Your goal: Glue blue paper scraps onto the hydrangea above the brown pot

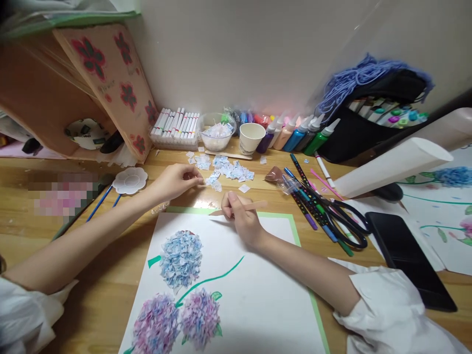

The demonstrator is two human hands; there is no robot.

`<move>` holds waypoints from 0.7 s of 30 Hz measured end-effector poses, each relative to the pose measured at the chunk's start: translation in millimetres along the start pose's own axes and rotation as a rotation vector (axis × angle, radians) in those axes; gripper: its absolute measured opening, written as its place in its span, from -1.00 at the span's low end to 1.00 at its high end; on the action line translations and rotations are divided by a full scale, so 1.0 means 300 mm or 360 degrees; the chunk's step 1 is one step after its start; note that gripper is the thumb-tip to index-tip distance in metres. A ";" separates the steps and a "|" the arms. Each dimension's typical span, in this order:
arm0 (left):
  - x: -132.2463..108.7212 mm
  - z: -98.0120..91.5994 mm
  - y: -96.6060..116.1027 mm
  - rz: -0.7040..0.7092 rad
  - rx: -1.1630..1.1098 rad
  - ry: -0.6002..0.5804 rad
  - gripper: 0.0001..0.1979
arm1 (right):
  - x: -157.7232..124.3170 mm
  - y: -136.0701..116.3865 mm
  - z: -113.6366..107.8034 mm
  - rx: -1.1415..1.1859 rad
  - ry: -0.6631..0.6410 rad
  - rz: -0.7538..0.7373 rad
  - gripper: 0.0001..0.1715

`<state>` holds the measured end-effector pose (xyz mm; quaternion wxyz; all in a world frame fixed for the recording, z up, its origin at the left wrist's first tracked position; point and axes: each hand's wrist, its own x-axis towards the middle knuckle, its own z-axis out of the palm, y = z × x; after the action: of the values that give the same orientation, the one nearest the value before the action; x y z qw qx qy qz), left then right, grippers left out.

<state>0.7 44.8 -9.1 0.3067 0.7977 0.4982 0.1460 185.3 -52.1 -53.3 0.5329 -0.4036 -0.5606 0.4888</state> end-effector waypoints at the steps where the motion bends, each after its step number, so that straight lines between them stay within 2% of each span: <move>1: 0.016 0.015 0.005 0.0043 0.0071 0.0059 -0.82 | 0.000 0.001 0.001 0.0007 -0.0007 0.0034 -0.42; 6: 0.063 0.080 0.013 0.0084 0.0152 0.0129 -0.82 | -0.007 -0.004 0.006 0.0042 -0.0065 0.0086 -0.41; 11: 0.072 0.107 -0.002 0.0072 -0.0013 0.0118 -0.79 | -0.003 -0.010 0.005 0.0103 -0.0043 0.0123 -0.41; 18: 0.049 0.066 -0.036 0.0006 -0.0466 0.0073 -0.79 | 0.007 -0.008 0.002 0.0164 -0.0052 0.0117 -0.41; 21: 0.037 0.038 -0.045 0.0009 -0.0492 0.0074 -0.84 | 0.007 -0.007 0.001 0.0172 -0.0045 0.0127 -0.40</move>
<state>2.3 55.0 -27.2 0.4138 0.7389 0.4745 0.2401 184.9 -50.5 -50.9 0.5261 -0.3893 -0.5243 0.5448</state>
